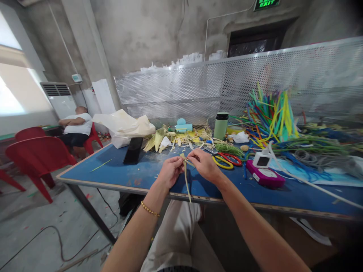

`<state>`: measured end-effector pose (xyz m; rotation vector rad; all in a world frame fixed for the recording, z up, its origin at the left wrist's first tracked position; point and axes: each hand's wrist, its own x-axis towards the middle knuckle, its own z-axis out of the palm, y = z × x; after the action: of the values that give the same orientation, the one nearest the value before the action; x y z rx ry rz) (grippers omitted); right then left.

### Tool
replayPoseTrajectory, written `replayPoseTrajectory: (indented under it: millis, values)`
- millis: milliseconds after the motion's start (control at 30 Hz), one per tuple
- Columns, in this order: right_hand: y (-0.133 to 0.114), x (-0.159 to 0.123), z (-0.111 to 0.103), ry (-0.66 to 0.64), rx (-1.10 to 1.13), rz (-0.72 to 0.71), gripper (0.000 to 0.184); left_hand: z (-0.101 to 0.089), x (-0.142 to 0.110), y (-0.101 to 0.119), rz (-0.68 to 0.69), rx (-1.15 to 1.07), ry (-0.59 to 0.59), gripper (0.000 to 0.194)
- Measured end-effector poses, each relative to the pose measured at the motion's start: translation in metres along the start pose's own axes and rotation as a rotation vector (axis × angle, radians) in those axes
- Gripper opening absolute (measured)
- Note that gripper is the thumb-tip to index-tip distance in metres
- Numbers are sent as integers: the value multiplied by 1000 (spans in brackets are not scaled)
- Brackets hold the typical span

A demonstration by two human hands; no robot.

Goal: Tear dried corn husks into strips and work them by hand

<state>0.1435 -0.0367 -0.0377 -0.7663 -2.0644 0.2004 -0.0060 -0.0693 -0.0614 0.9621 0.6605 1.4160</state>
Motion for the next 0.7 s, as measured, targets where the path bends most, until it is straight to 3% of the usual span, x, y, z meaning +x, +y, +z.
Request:
replayPoseTrajectory:
  millis: [233,700]
  values:
    - [2,-1,3,-19,-63,-50,13,4,-3,-2,108,342,110,33]
    - [21,0,14,-69,-189,-169,16,-1,3,-7,146,400,111,31]
